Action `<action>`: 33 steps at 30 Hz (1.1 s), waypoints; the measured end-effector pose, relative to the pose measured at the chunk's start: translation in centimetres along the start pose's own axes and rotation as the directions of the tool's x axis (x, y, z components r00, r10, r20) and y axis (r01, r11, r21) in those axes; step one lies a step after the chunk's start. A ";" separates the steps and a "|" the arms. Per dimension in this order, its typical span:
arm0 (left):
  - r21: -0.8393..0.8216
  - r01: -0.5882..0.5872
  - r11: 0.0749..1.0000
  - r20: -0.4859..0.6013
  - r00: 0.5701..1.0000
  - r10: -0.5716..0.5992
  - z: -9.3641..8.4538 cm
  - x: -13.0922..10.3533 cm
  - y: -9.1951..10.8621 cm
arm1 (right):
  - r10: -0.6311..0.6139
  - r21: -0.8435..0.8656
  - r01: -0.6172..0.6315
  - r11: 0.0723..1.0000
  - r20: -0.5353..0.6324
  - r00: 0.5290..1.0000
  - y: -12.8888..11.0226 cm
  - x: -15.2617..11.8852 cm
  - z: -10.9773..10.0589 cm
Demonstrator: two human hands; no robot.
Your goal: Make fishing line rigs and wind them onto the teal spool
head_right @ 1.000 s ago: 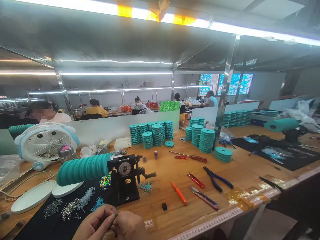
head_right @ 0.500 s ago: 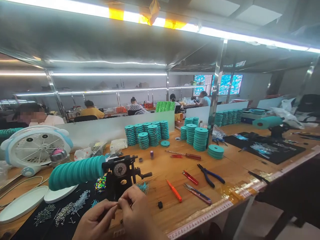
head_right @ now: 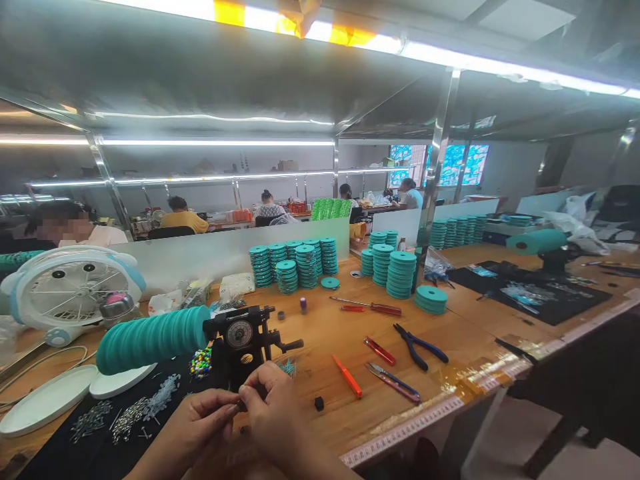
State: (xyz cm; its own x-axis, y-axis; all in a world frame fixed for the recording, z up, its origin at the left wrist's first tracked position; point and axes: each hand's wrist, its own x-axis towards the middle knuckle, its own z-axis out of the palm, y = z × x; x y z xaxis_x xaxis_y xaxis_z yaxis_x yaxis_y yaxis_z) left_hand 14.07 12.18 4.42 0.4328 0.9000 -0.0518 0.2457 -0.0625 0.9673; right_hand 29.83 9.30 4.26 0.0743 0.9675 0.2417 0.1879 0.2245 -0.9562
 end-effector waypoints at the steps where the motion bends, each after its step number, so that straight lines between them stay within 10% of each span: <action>1: 0.045 -0.018 0.999 -0.004 1.000 0.019 -0.1 -0.1 0.3 | -0.006 -0.012 0.006 1.000 0.001 1.000 0.0 0.0 0.0; 7: 0.123 -0.070 0.990 -0.051 0.996 0.076 0.4 -0.2 0.7 | -0.044 -0.027 0.044 0.999 0.001 0.999 0.4 -0.3 0.2; 14: -0.170 0.053 0.984 -0.108 0.991 -0.072 1.0 -0.6 0.2 | -0.274 -0.045 0.271 0.961 -0.062 0.960 0.9 -0.5 -0.4; 22: -0.183 0.146 0.972 -0.085 0.983 -0.164 0.9 -0.9 1.2 | 0.044 0.543 -0.155 0.825 0.212 0.976 0.6 -0.3 -0.8; 33: -0.075 0.101 0.992 -0.045 0.993 -0.105 0.8 -0.9 1.7 | -0.087 0.167 0.050 0.985 0.222 0.971 1.2 -0.8 -1.1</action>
State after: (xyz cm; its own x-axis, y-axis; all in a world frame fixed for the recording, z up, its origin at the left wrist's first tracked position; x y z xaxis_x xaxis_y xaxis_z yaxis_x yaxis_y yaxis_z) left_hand 14.78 10.91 5.87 0.3649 0.9202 -0.1415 0.2227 0.0613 0.9730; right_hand 31.05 8.66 3.14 -0.1618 0.9459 0.2810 0.0251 0.2887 -0.9571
